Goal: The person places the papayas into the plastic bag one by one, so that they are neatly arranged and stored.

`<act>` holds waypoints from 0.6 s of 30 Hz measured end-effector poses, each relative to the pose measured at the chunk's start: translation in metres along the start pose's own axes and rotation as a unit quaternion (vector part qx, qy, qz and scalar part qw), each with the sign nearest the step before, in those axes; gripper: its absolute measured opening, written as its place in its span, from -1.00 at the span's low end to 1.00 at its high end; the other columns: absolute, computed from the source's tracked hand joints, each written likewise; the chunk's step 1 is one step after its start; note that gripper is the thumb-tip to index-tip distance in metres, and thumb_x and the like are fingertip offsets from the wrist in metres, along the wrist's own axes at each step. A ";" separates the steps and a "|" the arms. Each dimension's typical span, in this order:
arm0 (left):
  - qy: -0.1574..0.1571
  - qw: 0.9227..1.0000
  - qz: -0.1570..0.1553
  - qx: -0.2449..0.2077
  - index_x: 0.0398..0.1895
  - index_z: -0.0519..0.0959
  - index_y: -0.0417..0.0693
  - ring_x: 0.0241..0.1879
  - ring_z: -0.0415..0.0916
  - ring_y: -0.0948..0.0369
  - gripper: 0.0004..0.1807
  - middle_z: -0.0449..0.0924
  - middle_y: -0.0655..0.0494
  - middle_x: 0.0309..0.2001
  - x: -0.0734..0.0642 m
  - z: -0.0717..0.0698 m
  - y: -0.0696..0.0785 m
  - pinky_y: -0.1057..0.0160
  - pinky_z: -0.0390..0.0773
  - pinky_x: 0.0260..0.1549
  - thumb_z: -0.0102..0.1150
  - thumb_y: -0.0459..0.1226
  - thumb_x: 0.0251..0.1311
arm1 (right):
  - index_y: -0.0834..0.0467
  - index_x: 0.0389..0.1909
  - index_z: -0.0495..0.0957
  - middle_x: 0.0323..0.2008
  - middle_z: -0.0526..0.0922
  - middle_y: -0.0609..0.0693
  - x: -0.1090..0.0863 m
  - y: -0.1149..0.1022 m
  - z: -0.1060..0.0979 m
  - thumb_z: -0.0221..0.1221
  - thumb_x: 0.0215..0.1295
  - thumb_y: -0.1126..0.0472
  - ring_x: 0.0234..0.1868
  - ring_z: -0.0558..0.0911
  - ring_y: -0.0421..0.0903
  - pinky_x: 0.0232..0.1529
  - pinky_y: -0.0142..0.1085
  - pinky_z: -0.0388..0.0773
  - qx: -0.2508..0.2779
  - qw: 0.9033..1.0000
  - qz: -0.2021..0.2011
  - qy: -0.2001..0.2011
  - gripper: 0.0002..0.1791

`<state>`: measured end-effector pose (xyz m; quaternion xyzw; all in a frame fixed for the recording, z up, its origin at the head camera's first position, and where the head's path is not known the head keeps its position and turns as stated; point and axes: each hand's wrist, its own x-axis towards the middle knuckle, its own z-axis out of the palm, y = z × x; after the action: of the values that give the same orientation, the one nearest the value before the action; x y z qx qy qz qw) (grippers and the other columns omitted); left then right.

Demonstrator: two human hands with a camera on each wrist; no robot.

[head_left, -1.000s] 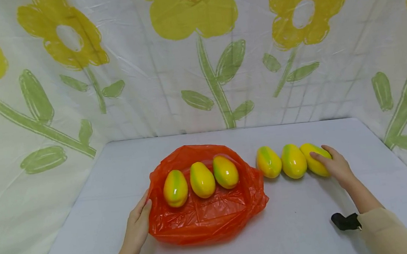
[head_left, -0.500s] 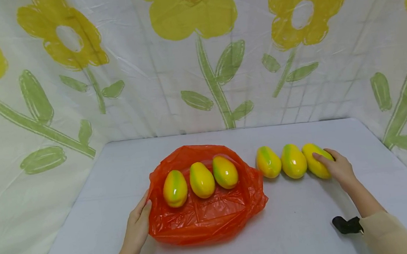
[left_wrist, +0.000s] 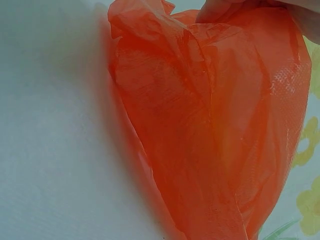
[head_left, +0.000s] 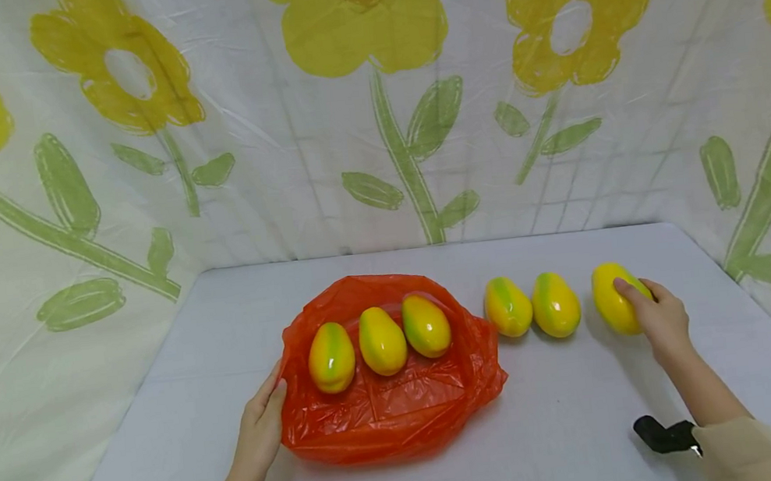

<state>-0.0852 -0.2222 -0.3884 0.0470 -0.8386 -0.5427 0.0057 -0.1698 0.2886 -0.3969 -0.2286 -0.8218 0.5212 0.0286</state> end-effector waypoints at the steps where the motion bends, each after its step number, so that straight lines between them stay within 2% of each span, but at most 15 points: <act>1: -0.001 1.000 0.002 0.000 0.47 0.05 -0.34 0.45 -0.07 -0.19 -0.47 0.02 -0.26 0.45 0.000 0.000 0.000 -0.16 0.05 0.36 -0.30 -0.26 0.54 | 0.38 0.48 -0.08 0.46 -0.01 0.38 -0.001 -0.001 0.000 -0.14 0.41 -0.26 0.41 0.06 0.31 0.39 0.17 0.06 0.006 1.000 0.000 0.001 -0.07; 18: -0.006 1.000 -0.006 -0.010 0.48 0.03 -0.33 0.46 -0.08 -0.17 -0.45 0.00 -0.24 0.47 -0.002 0.000 0.001 -0.14 0.05 0.36 -0.31 -0.24 0.55 | 0.33 0.50 -0.07 0.48 0.00 0.32 -0.023 -0.018 0.012 -0.11 0.43 -0.25 0.36 0.11 0.23 0.39 0.12 0.06 0.052 0.998 -0.018 -0.030 -0.10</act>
<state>-0.0836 -0.2211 -0.3872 0.0492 -0.8327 -0.5515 -0.0018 -0.1588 0.2633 -0.3822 -0.1960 -0.7978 0.5697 0.0252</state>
